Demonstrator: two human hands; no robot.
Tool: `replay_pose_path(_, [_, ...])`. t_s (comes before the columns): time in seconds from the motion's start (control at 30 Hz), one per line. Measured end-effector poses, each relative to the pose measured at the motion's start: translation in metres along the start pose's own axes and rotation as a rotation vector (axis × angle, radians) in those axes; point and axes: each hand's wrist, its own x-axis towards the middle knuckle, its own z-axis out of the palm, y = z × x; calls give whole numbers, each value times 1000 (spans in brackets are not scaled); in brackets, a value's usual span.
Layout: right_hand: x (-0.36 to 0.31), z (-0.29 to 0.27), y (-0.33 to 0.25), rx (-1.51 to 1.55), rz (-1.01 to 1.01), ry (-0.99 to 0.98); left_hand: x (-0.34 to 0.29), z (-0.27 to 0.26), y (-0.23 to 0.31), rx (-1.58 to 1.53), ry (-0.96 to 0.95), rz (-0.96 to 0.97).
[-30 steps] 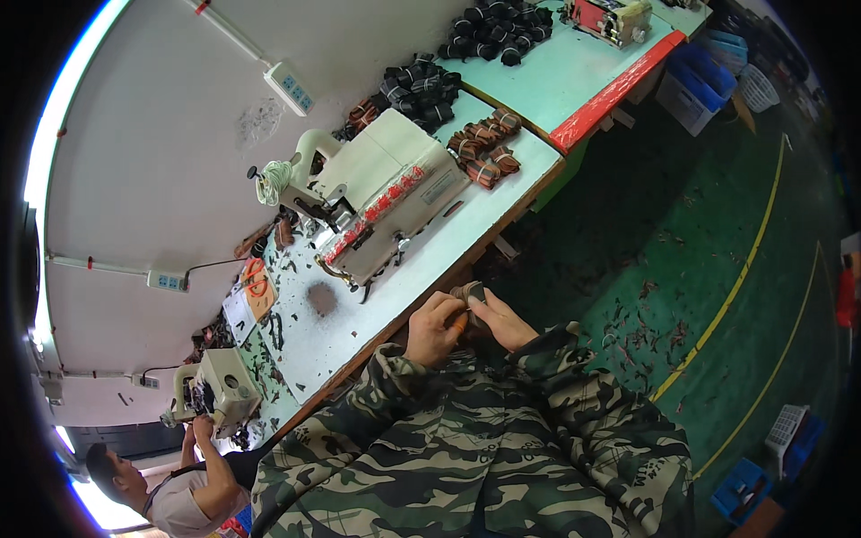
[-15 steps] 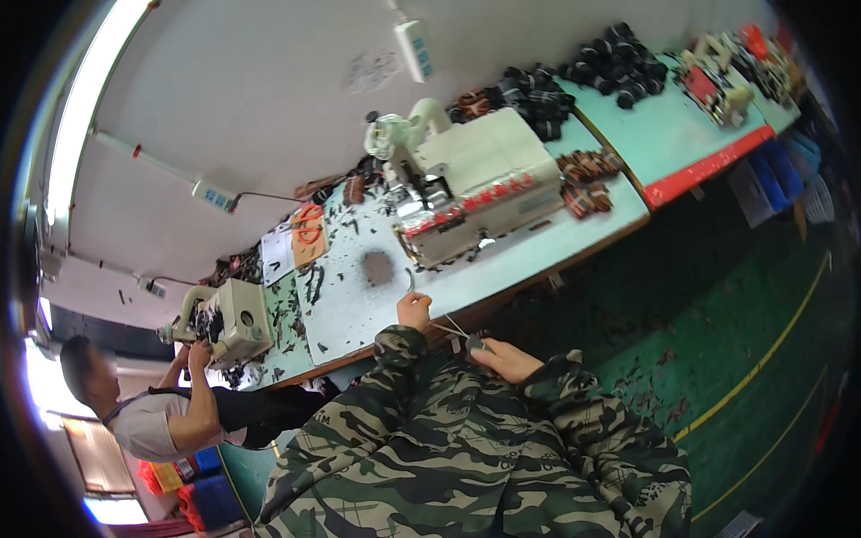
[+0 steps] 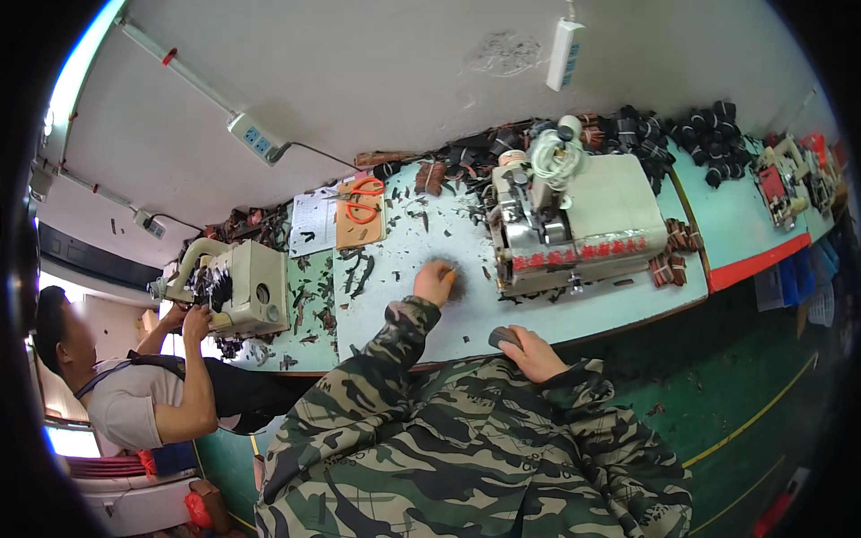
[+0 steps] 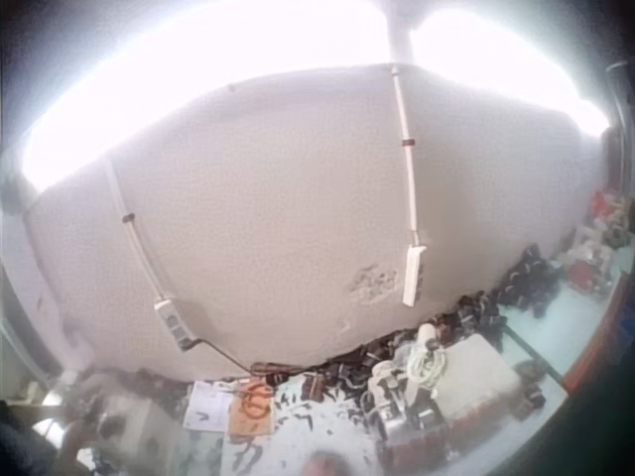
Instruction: The person processes shoe components using a trimming or skiving machine.
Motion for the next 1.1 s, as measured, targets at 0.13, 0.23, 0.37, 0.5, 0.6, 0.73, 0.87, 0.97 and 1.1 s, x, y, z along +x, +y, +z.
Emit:
replay_pose_path(0.13, [30, 18, 6, -4, -59, -11, 16, -18, 2, 286, 169, 192])
replay_pose_path(0.23, [45, 15, -7, -88, 14, -53, 24, -48, -45, 549, 237, 241])
replay_pose_path(0.37, [71, 15, -15, -83, 12, -146, 10, -71, -111, 560, 237, 276])
replay_pose_path(0.5, [94, 21, -27, -118, 67, -259, 1, -119, -141, 644, 350, 94])
replay_pose_path(0.6, [123, 41, -38, -234, -136, -177, -22, -142, -166, 633, 385, -112])
replay_pose_path(0.73, [169, 44, -64, -426, -248, -63, -118, -118, -157, 626, 397, -219])
replay_pose_path(0.87, [171, 57, -30, -631, -442, -2, -271, -74, -132, 501, -385, -805])
replay_pose_path(0.97, [177, 74, -19, -675, -552, 14, -287, -66, -134, 532, -438, -803])
replay_pose_path(1.1, [195, 63, -16, -738, -585, 101, -274, -53, -110, 406, -303, -583])
